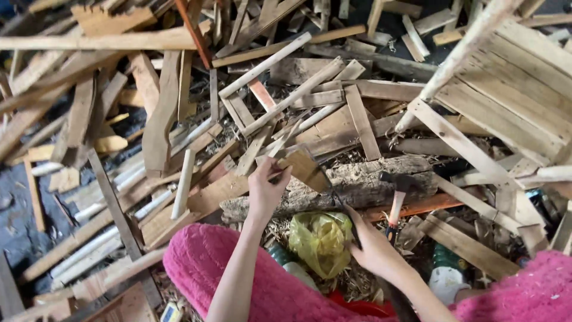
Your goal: Splitting small pieces of wood into kindling using a hammer and a hand blade
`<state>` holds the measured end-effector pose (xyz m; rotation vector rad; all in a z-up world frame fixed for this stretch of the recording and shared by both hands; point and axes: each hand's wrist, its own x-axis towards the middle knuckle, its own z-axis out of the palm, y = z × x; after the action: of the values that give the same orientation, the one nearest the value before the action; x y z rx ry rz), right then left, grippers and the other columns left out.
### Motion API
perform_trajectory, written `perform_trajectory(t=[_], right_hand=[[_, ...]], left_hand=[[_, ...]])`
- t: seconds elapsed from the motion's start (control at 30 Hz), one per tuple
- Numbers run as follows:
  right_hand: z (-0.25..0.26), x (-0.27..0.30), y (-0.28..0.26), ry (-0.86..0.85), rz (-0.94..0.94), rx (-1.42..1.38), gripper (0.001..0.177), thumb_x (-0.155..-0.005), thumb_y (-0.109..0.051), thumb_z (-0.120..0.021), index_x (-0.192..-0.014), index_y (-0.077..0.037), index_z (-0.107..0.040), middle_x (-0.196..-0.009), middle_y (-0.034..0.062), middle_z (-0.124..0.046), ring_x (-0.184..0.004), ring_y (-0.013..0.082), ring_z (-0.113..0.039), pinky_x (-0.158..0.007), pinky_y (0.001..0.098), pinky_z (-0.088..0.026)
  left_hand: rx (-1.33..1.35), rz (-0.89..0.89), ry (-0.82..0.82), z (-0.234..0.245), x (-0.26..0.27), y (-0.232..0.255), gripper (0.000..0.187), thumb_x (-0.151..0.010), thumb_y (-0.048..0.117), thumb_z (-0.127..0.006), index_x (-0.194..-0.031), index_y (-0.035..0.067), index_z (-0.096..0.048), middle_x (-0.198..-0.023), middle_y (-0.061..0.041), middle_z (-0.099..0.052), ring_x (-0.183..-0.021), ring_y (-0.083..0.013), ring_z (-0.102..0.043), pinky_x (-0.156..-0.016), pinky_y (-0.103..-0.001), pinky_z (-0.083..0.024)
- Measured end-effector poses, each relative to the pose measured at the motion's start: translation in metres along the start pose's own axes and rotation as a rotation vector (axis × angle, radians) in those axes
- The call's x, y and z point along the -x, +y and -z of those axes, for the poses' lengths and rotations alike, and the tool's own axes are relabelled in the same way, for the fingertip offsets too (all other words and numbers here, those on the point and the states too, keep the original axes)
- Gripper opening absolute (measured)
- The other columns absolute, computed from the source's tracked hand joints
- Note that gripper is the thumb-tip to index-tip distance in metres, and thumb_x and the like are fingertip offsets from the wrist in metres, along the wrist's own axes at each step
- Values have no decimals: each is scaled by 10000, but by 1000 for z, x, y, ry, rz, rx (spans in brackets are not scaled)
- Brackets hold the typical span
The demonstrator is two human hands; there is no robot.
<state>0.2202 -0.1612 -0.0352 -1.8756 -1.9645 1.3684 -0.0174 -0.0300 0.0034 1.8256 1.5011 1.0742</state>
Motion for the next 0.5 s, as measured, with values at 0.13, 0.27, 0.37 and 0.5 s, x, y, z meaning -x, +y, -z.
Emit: perform_trajectory(t=[0.13,0.27,0.37,0.5], right_hand=[[-36,26,41,71,-178,-142,851,-870,-152,-693,-1528,-266,-166,-888,77,-719,-694,186,-711,-604,273,-581],[-7,54,19,82,-304,-493,569,-923,-207,-667,-1445,-126,-456,-617,87,-561,-380,200,-522,-371,337,-434],[28,63,5,165,-150,-375,261,-957,-238,-566,-1127,-59,-480,-628,55,-573,-408,163,-528,-349,280,-484],[71,96,-30,486,-6,-177,313,-876,-216,-636,-1087,-29,-501,-473,31,-562,-230,197,-550,-259,318,-454]], left_hand=[[49,-28,-2,-2,-3,3,227,-852,-15,-749,-1061,-3,-660,-1049,-138,-758,-860,-209,-755,-805,-293,-657],[31,-67,-30,-11,-1,3,275,-873,46,-753,-1134,53,-668,-954,-96,-769,-779,-171,-735,-727,-268,-643],[95,-101,-7,6,1,33,185,-828,49,-768,-951,11,-634,-856,-73,-736,-659,-172,-642,-622,-284,-519],[73,-109,-27,-4,-6,17,346,-884,82,-745,-1222,48,-677,-911,-101,-782,-525,-115,-600,-497,-228,-536]])
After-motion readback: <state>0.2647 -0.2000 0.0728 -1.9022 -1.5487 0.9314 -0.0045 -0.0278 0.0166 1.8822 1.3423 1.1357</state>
